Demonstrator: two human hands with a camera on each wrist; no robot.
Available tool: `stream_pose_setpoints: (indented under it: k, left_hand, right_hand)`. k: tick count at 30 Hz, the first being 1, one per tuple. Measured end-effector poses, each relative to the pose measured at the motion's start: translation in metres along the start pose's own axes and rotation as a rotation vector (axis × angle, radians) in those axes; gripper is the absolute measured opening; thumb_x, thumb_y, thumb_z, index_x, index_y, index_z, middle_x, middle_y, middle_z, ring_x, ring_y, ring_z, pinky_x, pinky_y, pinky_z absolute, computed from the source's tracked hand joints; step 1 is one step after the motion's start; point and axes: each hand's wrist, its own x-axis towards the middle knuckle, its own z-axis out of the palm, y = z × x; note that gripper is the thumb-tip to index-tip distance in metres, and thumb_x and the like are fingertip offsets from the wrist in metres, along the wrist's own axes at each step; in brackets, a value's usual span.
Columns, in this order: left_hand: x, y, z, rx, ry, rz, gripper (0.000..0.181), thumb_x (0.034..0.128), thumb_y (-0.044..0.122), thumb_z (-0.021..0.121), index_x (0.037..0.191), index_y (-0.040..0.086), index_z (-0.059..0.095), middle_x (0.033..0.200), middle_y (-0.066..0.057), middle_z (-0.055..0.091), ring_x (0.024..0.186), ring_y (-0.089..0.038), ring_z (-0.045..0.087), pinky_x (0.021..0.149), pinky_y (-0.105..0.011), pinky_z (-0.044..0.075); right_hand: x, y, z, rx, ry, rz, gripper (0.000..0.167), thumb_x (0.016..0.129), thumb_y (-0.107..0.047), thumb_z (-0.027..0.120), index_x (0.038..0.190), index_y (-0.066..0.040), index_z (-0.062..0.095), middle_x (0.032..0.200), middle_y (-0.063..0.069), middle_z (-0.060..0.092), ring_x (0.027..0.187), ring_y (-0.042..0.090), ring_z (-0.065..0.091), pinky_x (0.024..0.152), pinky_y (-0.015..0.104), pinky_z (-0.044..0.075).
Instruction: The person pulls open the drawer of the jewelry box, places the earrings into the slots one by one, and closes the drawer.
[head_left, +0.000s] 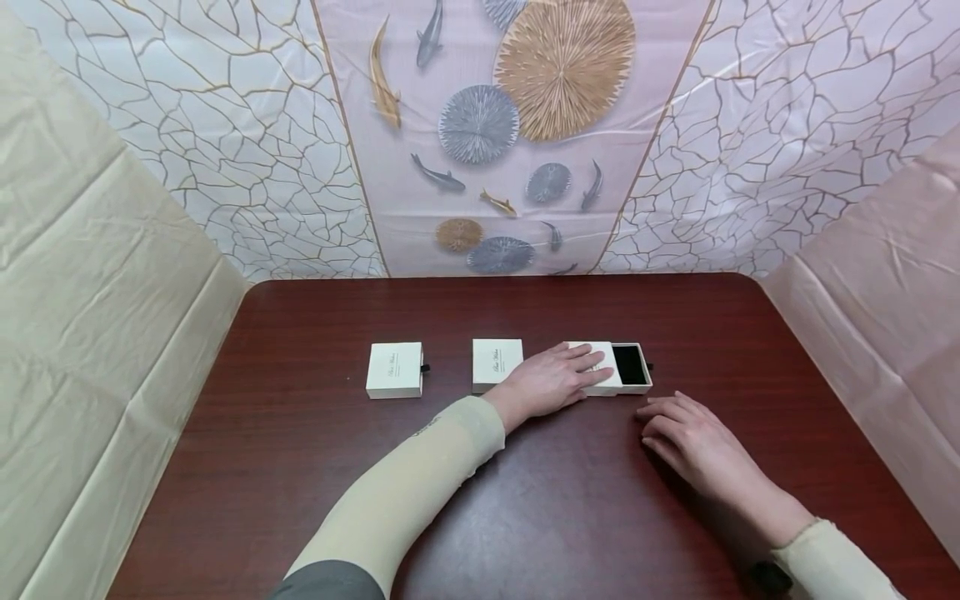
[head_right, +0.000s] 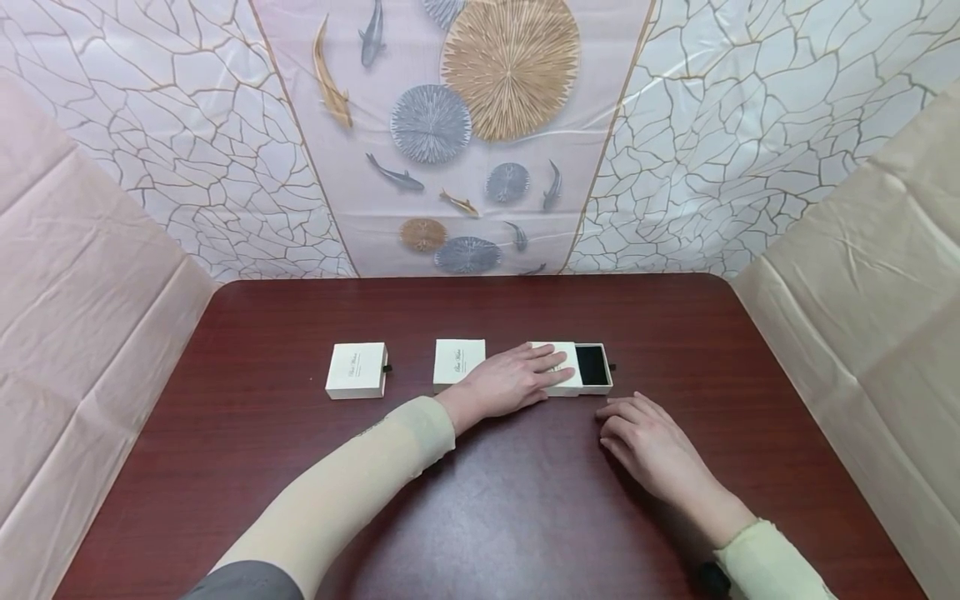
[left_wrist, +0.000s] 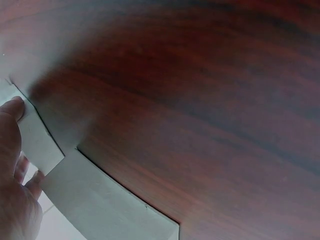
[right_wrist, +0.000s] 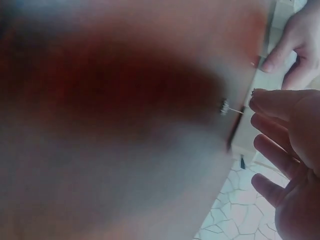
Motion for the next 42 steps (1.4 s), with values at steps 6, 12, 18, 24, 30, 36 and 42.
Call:
stream_pose_setpoints:
  k: [6,12,18,24,30,36,42]
  left_hand:
    - [-0.001,-0.001,0.0,0.008,0.004,-0.003,0.055,0.1131,0.038,0.054,0.166,0.029,0.041,0.171,-0.001,0.04,0.159,-0.021,0.035,0.128,-0.04,0.032]
    - [-0.002,-0.002,0.001,-0.002,-0.001,-0.01,0.056,0.1129,0.038,0.054,0.166,0.029,0.041,0.171,0.0,0.04,0.159,-0.021,0.034,0.128,-0.04,0.032]
    - [-0.002,-0.002,0.004,-0.015,0.004,-0.012,0.056,0.1125,0.037,0.056,0.166,0.029,0.042,0.171,0.0,0.04,0.159,-0.021,0.034,0.128,-0.039,0.032]
    - [-0.001,-0.001,0.003,-0.012,0.004,-0.011,0.056,0.1124,0.037,0.056,0.166,0.03,0.041,0.171,0.0,0.04,0.159,-0.02,0.034,0.128,-0.039,0.031]
    - [-0.001,0.0,0.0,-0.004,-0.006,-0.01,0.056,0.1126,0.038,0.055,0.167,0.03,0.041,0.171,0.001,0.039,0.16,-0.02,0.034,0.129,-0.038,0.031]
    - [0.0,0.0,0.0,-0.002,0.011,-0.007,0.055,0.1124,0.037,0.056,0.165,0.03,0.043,0.17,0.0,0.041,0.159,-0.021,0.035,0.128,-0.038,0.032]
    - [0.0,0.0,0.001,-0.002,0.01,-0.006,0.055,0.1126,0.038,0.055,0.166,0.03,0.042,0.171,0.0,0.04,0.159,-0.021,0.035,0.128,-0.038,0.031]
  right_hand:
    - [0.015,0.006,-0.014,0.009,0.004,0.052,0.025,0.077,0.002,0.087,0.088,-0.016,0.073,0.115,0.012,0.074,0.111,0.037,0.068,0.129,0.022,0.012]
    - [0.036,0.021,-0.025,0.017,0.013,0.086,0.022,0.081,0.002,0.086,0.088,-0.014,0.074,0.116,0.014,0.075,0.117,0.04,0.066,0.126,0.039,0.032]
    - [0.054,0.037,-0.029,0.032,-0.022,0.131,0.019,0.083,0.004,0.085,0.088,-0.012,0.075,0.119,0.019,0.074,0.116,0.042,0.064,0.098,0.051,0.045]
    - [0.068,0.05,-0.028,0.047,-0.087,0.158,0.018,0.087,0.004,0.081,0.085,-0.012,0.073,0.12,0.023,0.073,0.115,0.046,0.063,0.098,0.058,0.046]
    - [0.077,0.061,-0.023,0.049,-0.141,0.144,0.018,0.09,0.005,0.079,0.084,-0.011,0.071,0.121,0.024,0.072,0.114,0.047,0.063,0.098,0.06,0.047]
    - [0.085,0.073,-0.017,0.048,-0.199,0.139,0.019,0.091,0.003,0.078,0.083,-0.011,0.07,0.121,0.028,0.07,0.113,0.05,0.062,0.098,0.064,0.046]
    - [0.093,0.077,-0.011,0.046,-0.234,0.146,0.016,0.093,0.003,0.077,0.084,-0.009,0.071,0.122,0.028,0.07,0.115,0.051,0.062,0.1,0.065,0.047]
